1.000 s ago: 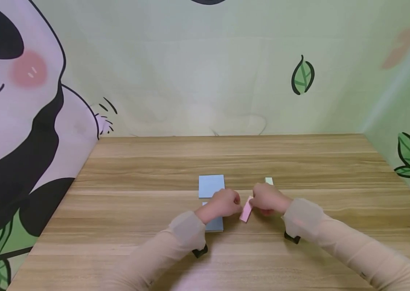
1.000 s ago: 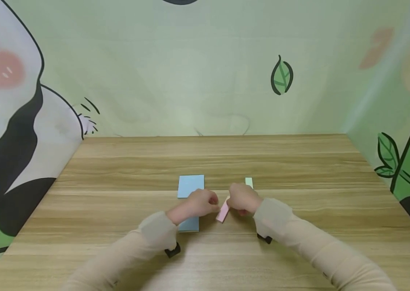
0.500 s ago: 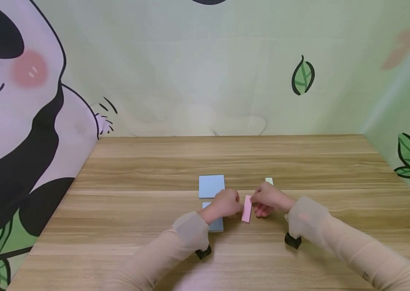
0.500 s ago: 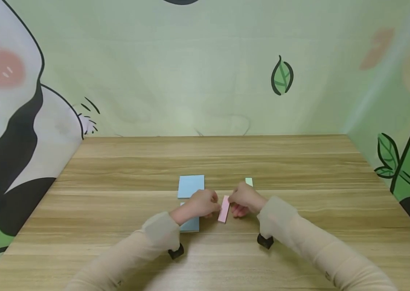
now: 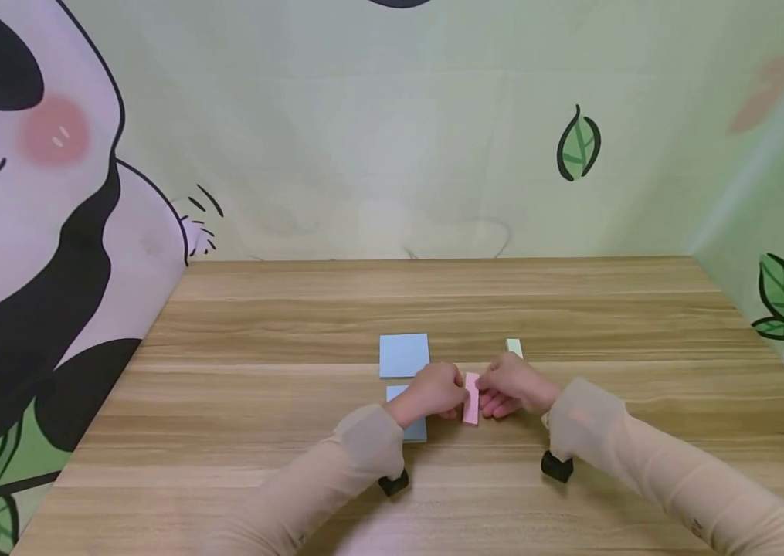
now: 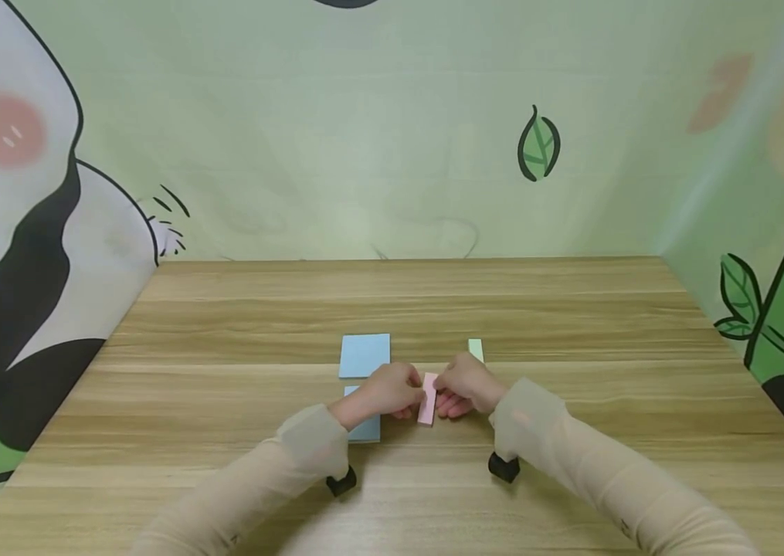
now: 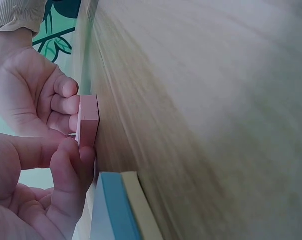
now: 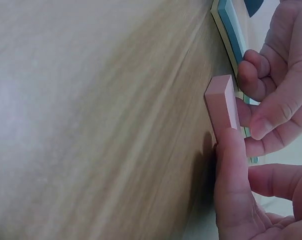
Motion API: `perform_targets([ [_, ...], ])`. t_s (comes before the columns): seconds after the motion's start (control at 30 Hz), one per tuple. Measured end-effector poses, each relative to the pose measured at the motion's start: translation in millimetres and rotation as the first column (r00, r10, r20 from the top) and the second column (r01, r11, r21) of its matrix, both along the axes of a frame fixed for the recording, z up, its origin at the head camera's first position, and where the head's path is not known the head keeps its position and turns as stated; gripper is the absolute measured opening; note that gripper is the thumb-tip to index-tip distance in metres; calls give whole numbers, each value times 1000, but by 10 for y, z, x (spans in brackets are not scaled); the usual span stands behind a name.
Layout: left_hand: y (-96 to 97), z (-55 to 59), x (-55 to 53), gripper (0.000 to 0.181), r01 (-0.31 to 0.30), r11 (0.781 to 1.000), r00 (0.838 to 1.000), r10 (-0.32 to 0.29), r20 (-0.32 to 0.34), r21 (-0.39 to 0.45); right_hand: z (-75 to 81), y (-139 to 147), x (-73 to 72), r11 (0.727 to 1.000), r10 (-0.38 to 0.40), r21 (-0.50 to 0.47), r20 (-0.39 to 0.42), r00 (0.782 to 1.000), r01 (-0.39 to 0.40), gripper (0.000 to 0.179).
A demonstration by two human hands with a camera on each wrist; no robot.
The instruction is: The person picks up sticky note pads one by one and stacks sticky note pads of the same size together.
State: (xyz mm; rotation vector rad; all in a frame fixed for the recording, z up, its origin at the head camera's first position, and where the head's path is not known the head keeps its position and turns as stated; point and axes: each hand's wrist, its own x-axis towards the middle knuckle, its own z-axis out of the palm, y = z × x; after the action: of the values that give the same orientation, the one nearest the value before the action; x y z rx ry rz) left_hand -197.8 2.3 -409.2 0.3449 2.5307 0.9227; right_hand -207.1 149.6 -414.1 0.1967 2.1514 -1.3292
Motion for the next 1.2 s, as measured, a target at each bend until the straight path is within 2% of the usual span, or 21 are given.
perform_targets([
  [0.27, 17, -25, -12, 14, 16, 1000, 999, -16, -30, 1, 3, -21, -26, 1000, -11, 8, -11, 1000, 11, 14],
  [0.57, 25, -16, -17, 2, 12, 1000, 999, -12, -41, 11, -21, -48, -117, 999, -14, 33, -39, 999, 15, 12],
  [0.83, 39, -36, -52, 6, 9, 1000, 997, -8, -73, 16, -24, -77, -178, 999, -18, 38, -58, 998, 21, 9],
  [1.0, 39, -63, -75, 8, 6, 1000, 992, -8, -126, -12, -1, -83, -190, 1000, -13, 19, -53, 999, 14, 12],
  [1.2, 44, -80, -87, 5, -15, 1000, 981, 13, -191, -8, 29, -89, -199, 997, -67, -28, -81, 994, 65, 18],
])
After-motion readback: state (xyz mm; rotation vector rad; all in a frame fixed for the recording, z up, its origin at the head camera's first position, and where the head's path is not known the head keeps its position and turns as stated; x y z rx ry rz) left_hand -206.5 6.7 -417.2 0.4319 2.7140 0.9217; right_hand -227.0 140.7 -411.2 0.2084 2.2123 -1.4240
